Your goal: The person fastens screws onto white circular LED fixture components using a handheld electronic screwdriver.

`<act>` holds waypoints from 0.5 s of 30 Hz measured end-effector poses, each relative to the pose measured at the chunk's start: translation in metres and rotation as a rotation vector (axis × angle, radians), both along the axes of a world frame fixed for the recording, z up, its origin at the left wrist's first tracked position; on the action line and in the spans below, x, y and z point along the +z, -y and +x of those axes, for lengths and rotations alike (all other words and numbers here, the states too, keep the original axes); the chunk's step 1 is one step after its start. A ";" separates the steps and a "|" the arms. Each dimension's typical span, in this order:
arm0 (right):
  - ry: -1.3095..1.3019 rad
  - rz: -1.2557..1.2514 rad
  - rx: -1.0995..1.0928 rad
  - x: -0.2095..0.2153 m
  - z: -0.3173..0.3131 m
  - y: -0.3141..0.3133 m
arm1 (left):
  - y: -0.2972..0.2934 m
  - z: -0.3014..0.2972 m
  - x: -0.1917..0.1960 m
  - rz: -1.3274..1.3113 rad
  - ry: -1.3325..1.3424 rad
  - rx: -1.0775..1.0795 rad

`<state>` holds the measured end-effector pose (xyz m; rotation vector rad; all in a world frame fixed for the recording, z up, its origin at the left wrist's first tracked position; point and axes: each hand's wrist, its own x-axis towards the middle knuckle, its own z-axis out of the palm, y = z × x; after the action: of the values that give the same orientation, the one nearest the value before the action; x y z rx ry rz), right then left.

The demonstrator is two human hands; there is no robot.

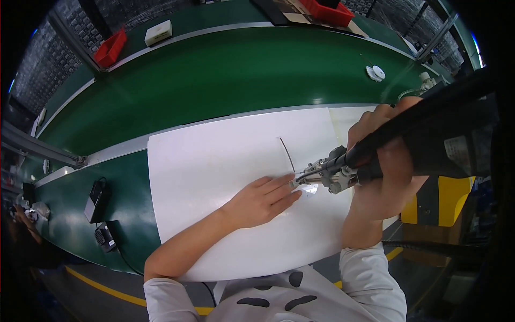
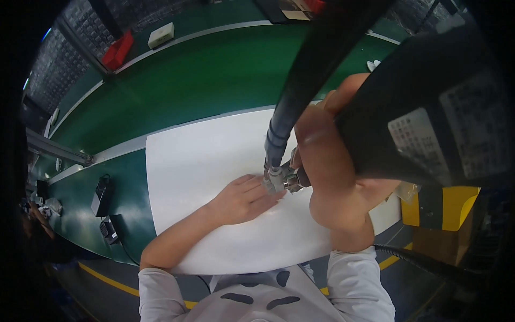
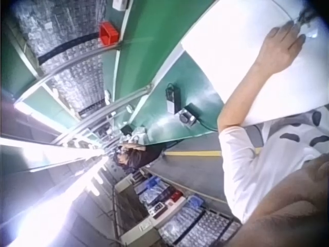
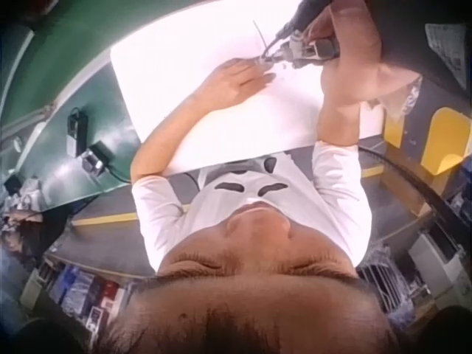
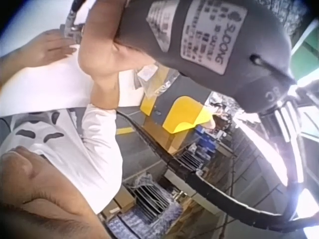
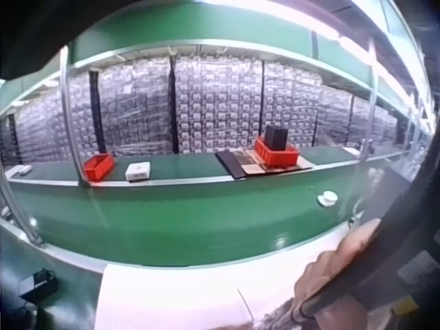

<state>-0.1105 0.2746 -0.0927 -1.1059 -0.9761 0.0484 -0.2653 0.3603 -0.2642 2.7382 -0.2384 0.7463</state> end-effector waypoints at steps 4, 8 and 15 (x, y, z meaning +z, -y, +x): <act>0.003 -0.012 -0.104 0.000 0.001 0.005 | -0.009 -0.006 0.003 0.082 0.019 0.038; -0.042 0.310 0.061 0.005 0.033 0.026 | -0.036 -0.004 0.004 -0.113 -0.092 0.549; 0.062 0.103 -0.114 0.007 0.022 0.020 | -0.036 -0.010 0.005 -0.150 -0.154 0.601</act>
<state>-0.0886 0.2541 -0.0862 -1.0717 -0.9583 -0.1279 -0.2753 0.3959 -0.2596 2.7077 0.6725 0.6460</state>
